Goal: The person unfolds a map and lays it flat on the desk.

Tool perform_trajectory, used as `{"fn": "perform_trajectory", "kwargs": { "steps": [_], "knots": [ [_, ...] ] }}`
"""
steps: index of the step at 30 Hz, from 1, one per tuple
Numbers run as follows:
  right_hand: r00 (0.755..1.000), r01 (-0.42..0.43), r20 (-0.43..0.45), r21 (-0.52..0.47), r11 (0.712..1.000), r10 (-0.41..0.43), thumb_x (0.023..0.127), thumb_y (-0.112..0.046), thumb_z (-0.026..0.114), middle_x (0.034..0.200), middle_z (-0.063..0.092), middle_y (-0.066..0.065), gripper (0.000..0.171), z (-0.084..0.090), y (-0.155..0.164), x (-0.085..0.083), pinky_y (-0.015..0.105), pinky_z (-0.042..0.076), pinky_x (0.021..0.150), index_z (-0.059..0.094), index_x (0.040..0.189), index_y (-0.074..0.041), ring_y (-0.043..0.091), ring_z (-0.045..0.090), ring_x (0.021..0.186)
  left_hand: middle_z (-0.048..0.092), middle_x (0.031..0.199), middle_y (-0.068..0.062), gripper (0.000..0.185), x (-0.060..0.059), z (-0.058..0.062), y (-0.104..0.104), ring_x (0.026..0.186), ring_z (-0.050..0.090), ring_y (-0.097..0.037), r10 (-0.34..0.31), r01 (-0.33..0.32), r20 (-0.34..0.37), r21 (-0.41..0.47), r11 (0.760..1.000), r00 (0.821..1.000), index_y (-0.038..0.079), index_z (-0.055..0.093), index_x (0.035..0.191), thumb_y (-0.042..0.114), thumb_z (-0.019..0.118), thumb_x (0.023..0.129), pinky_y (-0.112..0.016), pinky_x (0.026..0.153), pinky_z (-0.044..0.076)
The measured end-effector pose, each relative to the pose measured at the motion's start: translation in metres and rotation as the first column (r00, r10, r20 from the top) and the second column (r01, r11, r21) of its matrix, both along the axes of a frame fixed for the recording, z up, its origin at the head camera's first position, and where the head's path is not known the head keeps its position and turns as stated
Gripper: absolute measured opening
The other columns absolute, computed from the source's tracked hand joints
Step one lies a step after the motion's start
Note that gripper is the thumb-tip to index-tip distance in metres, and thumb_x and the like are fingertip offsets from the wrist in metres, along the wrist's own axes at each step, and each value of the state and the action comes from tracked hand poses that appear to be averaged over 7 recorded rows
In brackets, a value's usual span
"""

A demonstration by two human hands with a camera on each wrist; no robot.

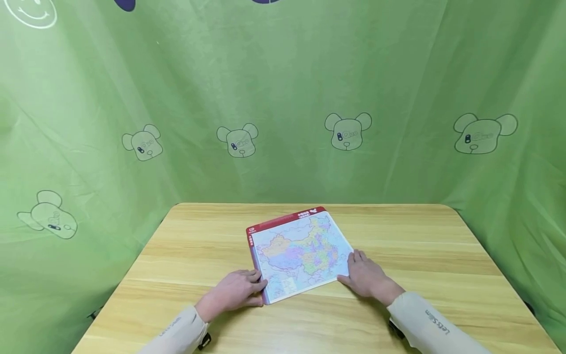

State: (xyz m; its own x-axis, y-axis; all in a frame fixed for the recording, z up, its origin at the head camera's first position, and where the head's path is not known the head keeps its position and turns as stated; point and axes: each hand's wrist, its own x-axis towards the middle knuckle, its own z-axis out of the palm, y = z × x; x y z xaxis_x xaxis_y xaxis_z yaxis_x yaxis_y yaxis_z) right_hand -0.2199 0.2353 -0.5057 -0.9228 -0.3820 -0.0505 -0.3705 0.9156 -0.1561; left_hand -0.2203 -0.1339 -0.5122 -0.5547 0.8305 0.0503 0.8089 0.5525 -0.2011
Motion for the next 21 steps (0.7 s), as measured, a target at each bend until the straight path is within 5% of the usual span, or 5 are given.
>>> {"fn": "perform_trajectory", "kwargs": {
  "steps": [8,21],
  "knots": [
    [0.999,-0.023,-0.03,0.01,1.0,0.023,0.094,-0.04,0.055,0.13,0.034,0.046,0.076,-0.004,0.01,-0.009,0.06,0.035,0.099,0.038,0.125,0.026,0.056,0.034,0.123,0.065,0.113,-0.002,0.047,0.005,0.001,0.009,0.106,0.061,-0.017,-0.026,0.025,-0.026,-0.033,0.999,0.999,0.022,0.063,0.123,0.054,0.05,0.091,-0.03,0.088,0.05],
    [1.0,-0.019,0.013,0.005,1.0,0.019,0.094,-0.04,0.053,0.132,0.032,0.046,0.076,-0.003,0.024,-0.028,0.061,0.03,0.102,0.036,0.127,0.026,0.057,0.031,0.124,0.065,0.095,0.005,0.038,0.016,0.005,0.025,0.086,0.062,-0.009,-0.096,0.09,-0.126,-0.047,0.995,0.987,0.024,0.067,0.112,0.053,0.054,0.091,-0.023,0.076,0.052]
  ]
}}
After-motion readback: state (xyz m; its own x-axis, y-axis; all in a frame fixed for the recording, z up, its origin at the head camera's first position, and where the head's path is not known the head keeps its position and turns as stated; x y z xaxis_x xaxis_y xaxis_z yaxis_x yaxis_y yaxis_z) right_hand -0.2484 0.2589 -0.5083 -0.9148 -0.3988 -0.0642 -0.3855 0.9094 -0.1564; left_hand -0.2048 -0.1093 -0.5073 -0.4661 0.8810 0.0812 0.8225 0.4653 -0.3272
